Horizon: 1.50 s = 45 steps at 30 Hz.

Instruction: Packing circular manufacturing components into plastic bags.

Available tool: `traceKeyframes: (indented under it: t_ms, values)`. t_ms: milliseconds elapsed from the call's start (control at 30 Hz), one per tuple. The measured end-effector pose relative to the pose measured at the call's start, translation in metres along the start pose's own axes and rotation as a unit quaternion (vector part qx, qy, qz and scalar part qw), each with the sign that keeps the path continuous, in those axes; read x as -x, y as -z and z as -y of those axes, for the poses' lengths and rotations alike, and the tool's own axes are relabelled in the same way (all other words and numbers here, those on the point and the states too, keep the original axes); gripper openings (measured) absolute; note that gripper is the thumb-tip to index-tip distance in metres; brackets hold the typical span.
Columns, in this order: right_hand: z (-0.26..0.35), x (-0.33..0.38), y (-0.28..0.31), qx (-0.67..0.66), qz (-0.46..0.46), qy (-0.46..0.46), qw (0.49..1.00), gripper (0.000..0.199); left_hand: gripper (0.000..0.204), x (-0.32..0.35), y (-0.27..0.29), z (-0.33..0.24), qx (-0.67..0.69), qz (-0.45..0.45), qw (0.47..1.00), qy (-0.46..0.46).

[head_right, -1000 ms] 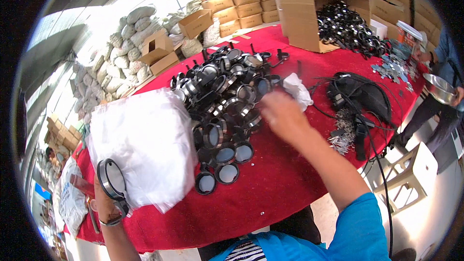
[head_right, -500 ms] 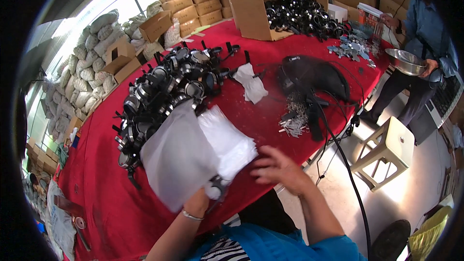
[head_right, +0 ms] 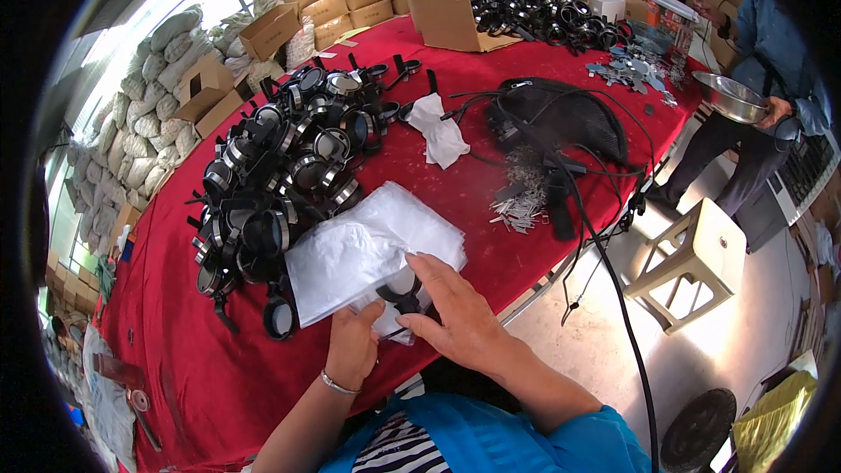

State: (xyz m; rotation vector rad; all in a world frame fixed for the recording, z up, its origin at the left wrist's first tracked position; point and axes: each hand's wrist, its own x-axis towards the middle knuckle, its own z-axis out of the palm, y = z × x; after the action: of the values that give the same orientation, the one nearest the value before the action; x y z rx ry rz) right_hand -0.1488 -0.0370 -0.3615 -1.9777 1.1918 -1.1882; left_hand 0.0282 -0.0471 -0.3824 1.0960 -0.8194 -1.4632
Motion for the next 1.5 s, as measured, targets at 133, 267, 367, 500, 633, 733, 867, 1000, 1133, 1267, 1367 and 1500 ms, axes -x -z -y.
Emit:
traceKeyframes:
  t_ms: [133, 267, 367, 500, 633, 733, 867, 1000, 1133, 1267, 1367, 1500]
  values:
    - [-0.020, 0.007, 0.004, -0.056, -0.032, -0.034, 0.997, 0.053, 0.034, 0.013, -0.010, -0.009, 0.092, 0.026, 0.993, 0.074]
    - [-0.025, 0.016, 0.022, -0.028, 0.037, 0.000, 0.999, 0.040, 0.025, 0.024, 0.010, -0.011, -0.030, 0.102, 0.992, 0.067]
    - [-0.025, 0.021, 0.022, 0.032, 0.056, 0.054, 0.996, 0.040, 0.025, 0.028, 0.021, -0.042, -0.105, 0.087, 0.979, 0.153]
    - [-0.028, 0.022, 0.018, 0.005, 0.036, 0.052, 0.998, 0.027, 0.033, 0.030, 0.039, -0.057, -0.478, 0.005, 0.878, 0.010]
    - [-0.030, 0.021, 0.019, -0.085, 0.018, 0.004, 0.996, 0.014, 0.049, 0.026, 0.010, -0.076, -0.688, -0.024, 0.683, -0.243]
    - [-0.036, 0.020, 0.020, -0.113, 0.014, 0.010, 0.993, 0.014, 0.049, 0.006, 0.017, -0.066, -0.757, 0.021, 0.578, -0.305]
    - [-0.034, 0.019, 0.023, -0.141, 0.047, 0.000, 0.989, 0.018, 0.049, -0.015, 0.032, -0.062, -0.764, 0.045, 0.556, -0.326]
    - [-0.034, 0.021, 0.026, -0.119, 0.045, 0.015, 0.992, 0.019, 0.041, -0.011, 0.030, -0.064, -0.733, 0.072, 0.618, -0.274]
    - [-0.032, 0.021, 0.030, -0.117, 0.052, 0.008, 0.992, 0.021, 0.038, 0.002, 0.019, -0.050, -0.689, 0.103, 0.631, -0.341]
    - [-0.036, 0.017, 0.038, -0.136, 0.029, 0.000, 0.990, 0.029, 0.036, 0.001, 0.012, -0.037, -0.717, 0.103, 0.588, -0.360]
    - [-0.028, 0.012, 0.043, -0.097, 0.029, 0.007, 0.995, 0.033, 0.035, -0.003, 0.022, -0.031, -0.730, 0.100, 0.578, -0.350]
    - [-0.034, 0.018, 0.040, -0.074, 0.016, -0.001, 0.997, 0.031, 0.028, -0.003, 0.011, -0.028, -0.716, 0.113, 0.591, -0.354]
